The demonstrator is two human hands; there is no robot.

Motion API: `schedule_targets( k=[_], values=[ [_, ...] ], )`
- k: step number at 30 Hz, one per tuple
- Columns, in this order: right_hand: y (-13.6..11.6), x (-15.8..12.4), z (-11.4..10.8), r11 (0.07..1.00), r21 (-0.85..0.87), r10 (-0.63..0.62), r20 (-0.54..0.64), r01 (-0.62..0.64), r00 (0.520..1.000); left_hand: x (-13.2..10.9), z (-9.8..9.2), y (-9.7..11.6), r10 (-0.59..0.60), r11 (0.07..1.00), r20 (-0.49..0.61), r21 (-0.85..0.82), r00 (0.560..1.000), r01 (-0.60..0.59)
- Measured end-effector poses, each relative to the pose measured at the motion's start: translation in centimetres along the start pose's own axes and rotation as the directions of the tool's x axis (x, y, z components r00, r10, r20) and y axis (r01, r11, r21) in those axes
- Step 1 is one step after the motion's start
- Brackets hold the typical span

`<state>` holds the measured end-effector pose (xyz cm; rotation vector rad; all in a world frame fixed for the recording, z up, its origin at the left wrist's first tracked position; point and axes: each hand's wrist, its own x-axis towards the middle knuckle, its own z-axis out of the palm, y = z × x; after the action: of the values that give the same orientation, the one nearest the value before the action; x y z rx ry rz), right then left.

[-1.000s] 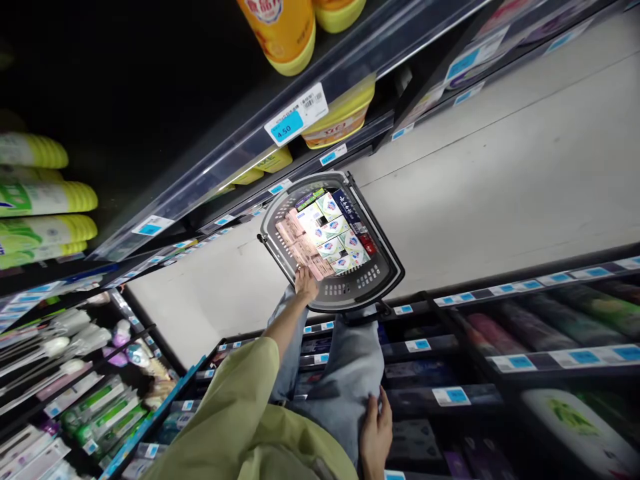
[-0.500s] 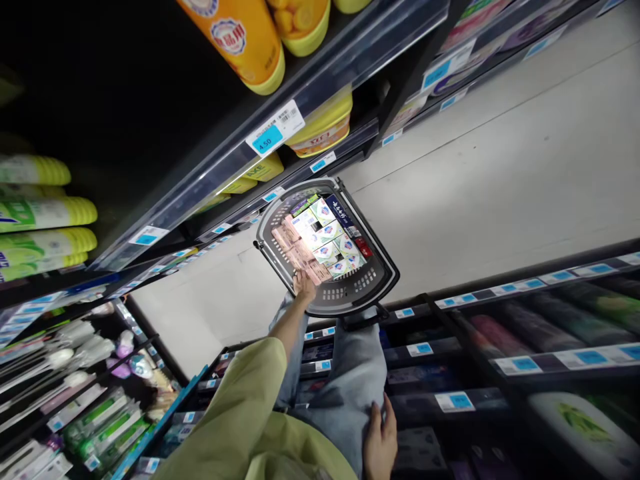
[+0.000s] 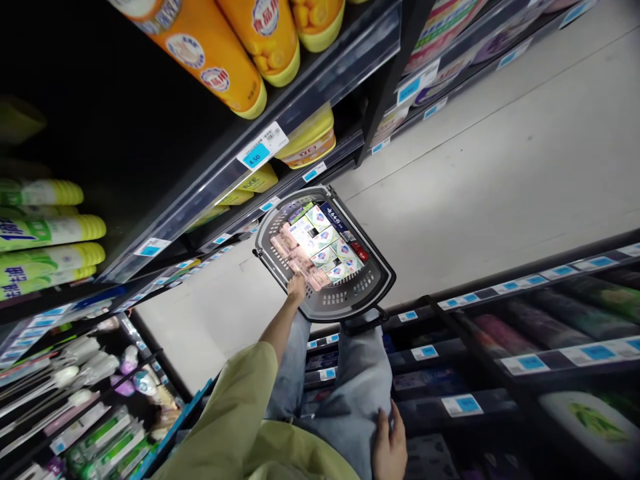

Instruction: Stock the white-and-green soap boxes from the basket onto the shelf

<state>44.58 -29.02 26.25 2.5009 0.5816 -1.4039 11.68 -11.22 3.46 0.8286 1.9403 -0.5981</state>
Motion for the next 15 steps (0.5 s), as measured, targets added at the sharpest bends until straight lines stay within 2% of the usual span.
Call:
schedule_targets(
  k=[7, 15],
  values=[
    [0.8, 0.4, -0.2, 1.000, 0.026, 0.006, -0.014, -0.006, 1.000, 0.1, 0.5, 1.5, -0.030, 0.981, 0.008, 0.194, 1.000, 0.028],
    [0.6, 0.3, 0.0, 1.000, 0.016, 0.002, -0.055, -0.001, 0.998, 0.9, 1.7, 0.9, 0.051, 0.964, 0.030, 0.259, 0.998, -0.057]
  ],
)
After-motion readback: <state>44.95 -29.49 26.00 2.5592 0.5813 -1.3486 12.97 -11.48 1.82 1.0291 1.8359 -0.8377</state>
